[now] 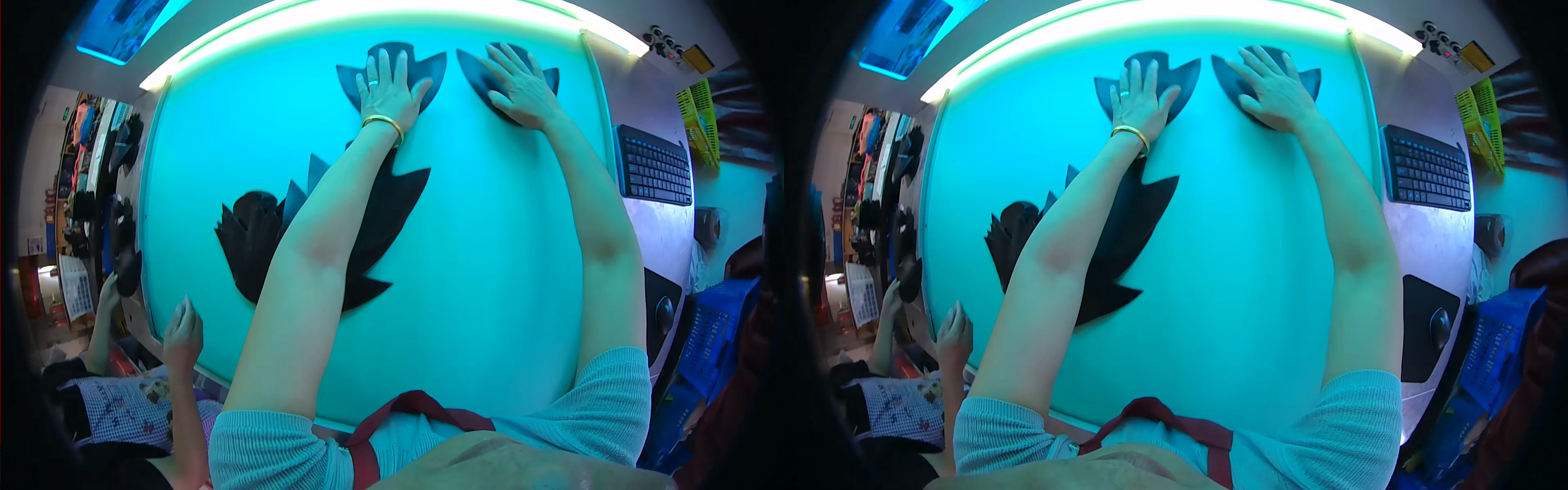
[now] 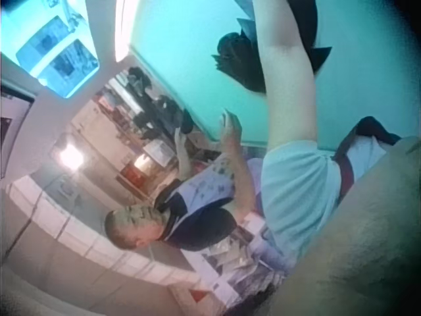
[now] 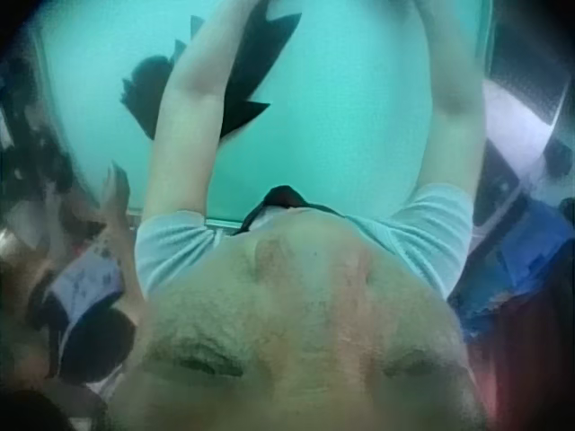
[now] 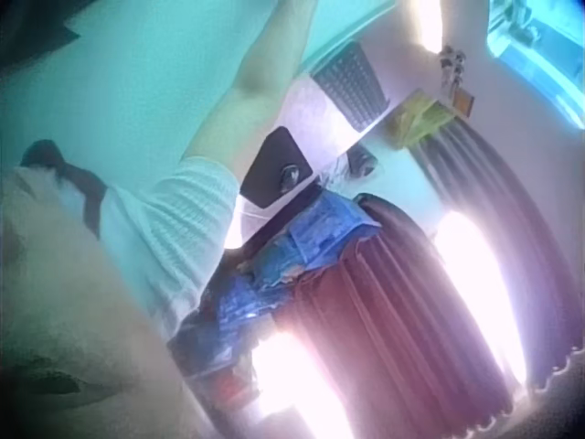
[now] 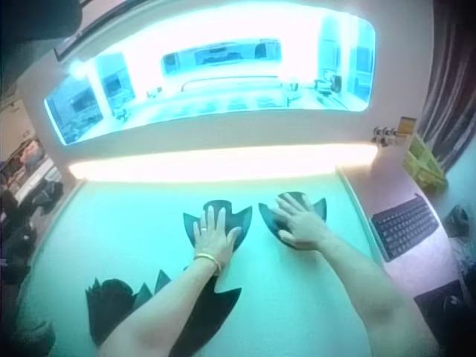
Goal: The person places black shoe-upper components onto a light table for scanning or processing and then removes them once finished.
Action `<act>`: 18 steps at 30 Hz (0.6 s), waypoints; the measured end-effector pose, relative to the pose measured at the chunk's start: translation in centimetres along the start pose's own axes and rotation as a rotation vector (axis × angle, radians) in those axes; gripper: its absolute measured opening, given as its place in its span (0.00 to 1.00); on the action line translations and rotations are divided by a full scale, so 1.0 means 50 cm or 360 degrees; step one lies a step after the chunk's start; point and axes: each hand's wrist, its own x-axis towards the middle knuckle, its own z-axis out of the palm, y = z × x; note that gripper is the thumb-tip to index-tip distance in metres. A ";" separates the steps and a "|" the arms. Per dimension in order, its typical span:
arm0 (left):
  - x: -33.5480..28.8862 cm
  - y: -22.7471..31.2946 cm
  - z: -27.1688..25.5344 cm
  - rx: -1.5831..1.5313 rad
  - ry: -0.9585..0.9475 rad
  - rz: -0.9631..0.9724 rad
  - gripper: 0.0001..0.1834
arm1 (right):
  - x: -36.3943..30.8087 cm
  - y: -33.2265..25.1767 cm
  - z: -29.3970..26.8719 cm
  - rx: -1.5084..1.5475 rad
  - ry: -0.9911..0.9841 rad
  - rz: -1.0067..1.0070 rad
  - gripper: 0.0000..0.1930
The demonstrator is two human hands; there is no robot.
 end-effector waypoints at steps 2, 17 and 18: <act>-0.048 -0.016 -0.049 -0.0143 0.0189 -0.0052 0.42 | -0.021 -0.116 0.000 0.0444 0.0372 -0.0114 0.36; -0.453 -0.006 -0.142 0.0260 -0.0456 0.0305 0.44 | -0.473 -0.216 -0.101 0.0512 -0.0090 0.0293 0.33; -0.432 0.026 -0.133 0.0281 -0.0465 0.0224 0.44 | -0.471 -0.207 -0.105 0.0497 -0.0088 0.0304 0.33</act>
